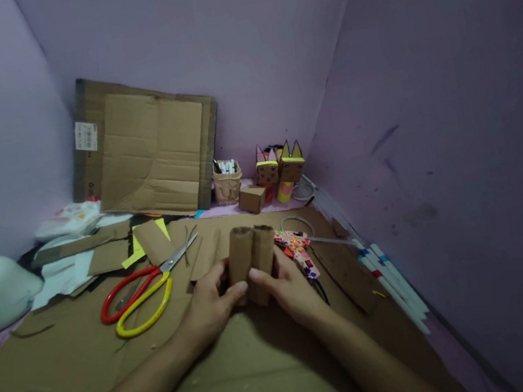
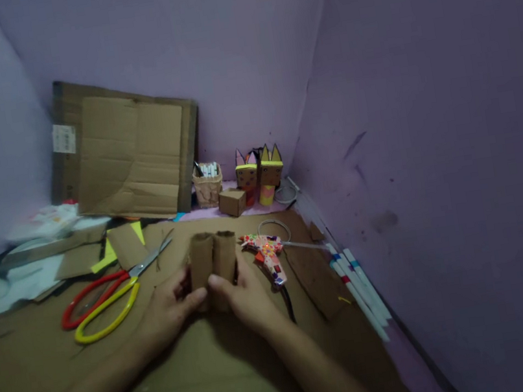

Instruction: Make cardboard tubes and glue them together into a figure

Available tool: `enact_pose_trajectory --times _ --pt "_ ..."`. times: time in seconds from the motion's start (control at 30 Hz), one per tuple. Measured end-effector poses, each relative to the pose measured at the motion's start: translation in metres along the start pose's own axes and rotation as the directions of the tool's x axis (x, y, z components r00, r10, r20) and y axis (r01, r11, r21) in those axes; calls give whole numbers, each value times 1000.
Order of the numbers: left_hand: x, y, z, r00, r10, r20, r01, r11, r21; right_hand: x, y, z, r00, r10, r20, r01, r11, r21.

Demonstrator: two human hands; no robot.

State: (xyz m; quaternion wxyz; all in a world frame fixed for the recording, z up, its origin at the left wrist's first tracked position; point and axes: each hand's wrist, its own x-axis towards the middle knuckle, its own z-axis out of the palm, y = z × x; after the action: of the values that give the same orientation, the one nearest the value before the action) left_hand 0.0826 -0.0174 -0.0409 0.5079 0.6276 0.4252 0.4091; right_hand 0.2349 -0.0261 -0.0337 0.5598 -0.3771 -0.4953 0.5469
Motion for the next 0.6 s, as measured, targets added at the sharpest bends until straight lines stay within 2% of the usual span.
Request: enact_pose_trajectory --times 0.13,0.2,0.4,0.6 --pt "0 6 -2 999 -40 32 40 999 -3 1 1 -1 982 179 64 -189 952 241" --pt "-2 7 -2 999 -46 21 45 998 31 1 2 -1 967 245 75 -256 919 301" --pt "-9 14 4 1000 16 -9 -15 991 132 -1 3 1 973 227 -30 -211 939 271" --pt "-12 20 5 999 48 -8 -47 995 89 -1 -2 0 973 226 -47 -204 938 282"
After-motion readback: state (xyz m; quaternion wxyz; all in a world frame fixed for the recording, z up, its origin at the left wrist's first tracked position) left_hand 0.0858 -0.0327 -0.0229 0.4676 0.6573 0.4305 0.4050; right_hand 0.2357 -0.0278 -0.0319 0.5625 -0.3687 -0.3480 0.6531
